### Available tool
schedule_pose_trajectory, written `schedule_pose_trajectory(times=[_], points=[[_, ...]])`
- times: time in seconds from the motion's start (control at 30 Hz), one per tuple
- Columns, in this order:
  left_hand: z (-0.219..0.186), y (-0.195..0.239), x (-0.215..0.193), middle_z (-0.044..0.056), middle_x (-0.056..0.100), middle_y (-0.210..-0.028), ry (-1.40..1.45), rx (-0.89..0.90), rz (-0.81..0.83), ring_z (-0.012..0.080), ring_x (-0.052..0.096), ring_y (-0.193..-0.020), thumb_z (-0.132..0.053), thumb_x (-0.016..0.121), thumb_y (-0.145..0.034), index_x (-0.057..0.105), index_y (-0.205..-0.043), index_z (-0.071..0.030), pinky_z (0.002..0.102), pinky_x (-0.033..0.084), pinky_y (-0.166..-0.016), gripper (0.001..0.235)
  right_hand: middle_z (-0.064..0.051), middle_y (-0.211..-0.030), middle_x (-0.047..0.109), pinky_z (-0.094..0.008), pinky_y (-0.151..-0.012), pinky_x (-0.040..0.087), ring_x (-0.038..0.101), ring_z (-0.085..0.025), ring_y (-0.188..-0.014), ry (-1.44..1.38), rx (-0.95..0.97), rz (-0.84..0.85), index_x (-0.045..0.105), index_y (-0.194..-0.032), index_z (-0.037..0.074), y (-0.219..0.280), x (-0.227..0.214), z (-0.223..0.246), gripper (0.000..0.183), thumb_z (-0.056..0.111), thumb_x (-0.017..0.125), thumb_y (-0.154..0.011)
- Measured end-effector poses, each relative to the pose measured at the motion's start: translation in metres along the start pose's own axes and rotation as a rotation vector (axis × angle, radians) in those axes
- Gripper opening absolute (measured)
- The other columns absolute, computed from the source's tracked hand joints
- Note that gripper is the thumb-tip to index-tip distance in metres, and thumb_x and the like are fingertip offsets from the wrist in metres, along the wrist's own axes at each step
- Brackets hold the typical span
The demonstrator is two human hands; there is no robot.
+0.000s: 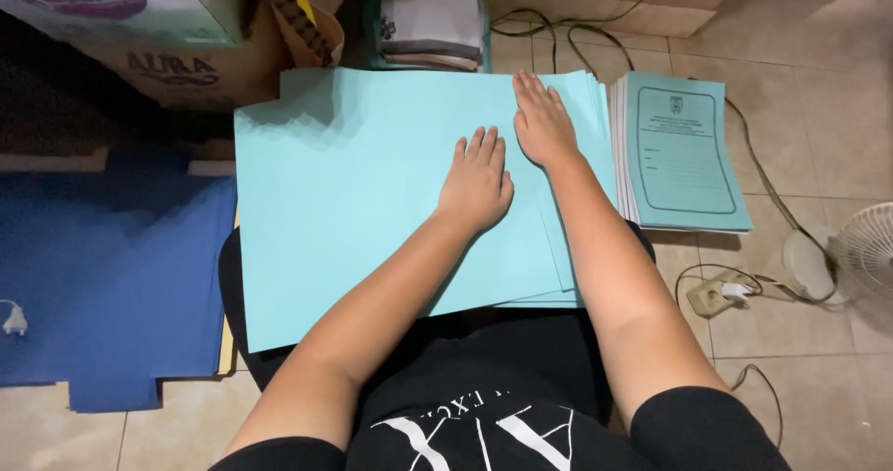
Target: Smoothing out and stacking light blue paper folders on the floor to ensure they are flat and aligned.
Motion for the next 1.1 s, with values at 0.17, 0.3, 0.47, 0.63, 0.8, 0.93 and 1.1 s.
schedule_pose_trajectory(times=[0.17, 0.3, 0.47, 0.63, 0.8, 0.93, 1.1], points=[[-0.001, -0.001, -0.002, 0.019, 0.033, -0.165, 0.006, -0.003, -0.001, 0.033, 0.027, -0.155, -0.03, 0.029, -0.104, 0.037, -0.156, 0.001, 0.051, 0.018, -0.126, 0.061, -0.006, -0.172, 0.018, -0.045, -0.129, 0.009, 0.018, -0.023, -0.158, 0.021, -0.007, 0.018, 0.024, -0.164, 0.01, -0.008, -0.004, 0.003, 0.057, 0.021, 0.028, -0.108], [0.0, -0.001, 0.003, 0.018, 0.035, -0.164, 0.008, -0.007, -0.037, 0.0322, 0.029, -0.154, -0.03, 0.03, -0.103, 0.039, -0.155, -0.001, 0.051, 0.019, -0.126, 0.06, -0.01, -0.171, 0.017, -0.044, -0.129, 0.01, 0.016, -0.024, -0.158, 0.001, 0.013, 0.017, 0.023, -0.164, 0.008, 0.02, -0.012, 0.015, 0.057, 0.02, 0.027, -0.108], [0.002, -0.002, 0.013, 0.018, 0.04, -0.161, -0.006, 0.008, -0.112, 0.0316, 0.033, -0.153, -0.03, 0.034, -0.103, 0.044, -0.153, -0.001, 0.051, 0.023, -0.124, 0.058, -0.014, -0.171, 0.017, -0.046, -0.128, 0.01, 0.017, -0.028, -0.158, -0.013, 0.051, 0.042, 0.023, -0.163, 0.004, 0.094, -0.022, 0.036, 0.057, 0.018, 0.028, -0.109], [-0.003, -0.002, 0.017, 0.022, 0.038, -0.161, 0.003, 0.007, -0.144, 0.0372, 0.032, -0.152, -0.037, 0.034, -0.101, 0.039, -0.155, -0.001, 0.056, 0.022, -0.123, 0.065, -0.017, -0.171, 0.015, -0.044, -0.128, 0.008, 0.014, -0.029, -0.157, -0.045, 0.111, 0.083, 0.02, -0.163, 0.003, 0.186, -0.017, 0.049, 0.059, 0.024, 0.028, -0.108], [-0.027, -0.033, 0.041, 0.019, 0.033, -0.165, -0.079, 0.189, -0.13, 0.0365, 0.026, -0.155, -0.045, 0.04, -0.098, 0.037, -0.158, -0.004, 0.06, 0.02, -0.124, 0.072, -0.019, -0.17, 0.015, -0.047, -0.127, 0.008, 0.016, -0.032, -0.156, -0.044, 0.073, 0.049, 0.019, -0.162, 0.001, 0.233, 0.0, 0.048, 0.06, 0.024, 0.029, -0.107], [-0.023, -0.092, 0.035, 0.01, 0.017, -0.173, -0.118, 0.041, 0.092, 0.0274, 0.012, -0.16, -0.045, 0.025, -0.102, 0.02, -0.165, -0.007, 0.058, 0.007, -0.128, 0.074, -0.018, -0.17, 0.015, -0.045, -0.126, 0.005, 0.014, -0.03, -0.157, -0.079, 0.115, 0.107, 0.018, -0.162, 0.001, 0.231, -0.005, 0.046, 0.061, 0.027, 0.027, -0.108], [-0.007, -0.116, 0.02, 0.009, 0.012, -0.174, -0.108, -0.047, 0.108, 0.0248, 0.007, -0.161, -0.037, 0.015, -0.106, 0.016, -0.166, -0.008, 0.056, 0.001, -0.128, 0.067, -0.017, -0.171, 0.013, -0.045, -0.126, 0.002, 0.011, -0.03, -0.157, -0.068, 0.088, 0.146, 0.017, -0.163, 0.003, 0.224, -0.006, 0.038, 0.063, 0.031, 0.028, -0.108]])
Point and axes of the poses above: each hand's wrist, its own y-axis away from the middle knuckle, its own x-axis out of the palm, z = x × y, the point moved 2 cm from there along -y, towards the middle knuckle
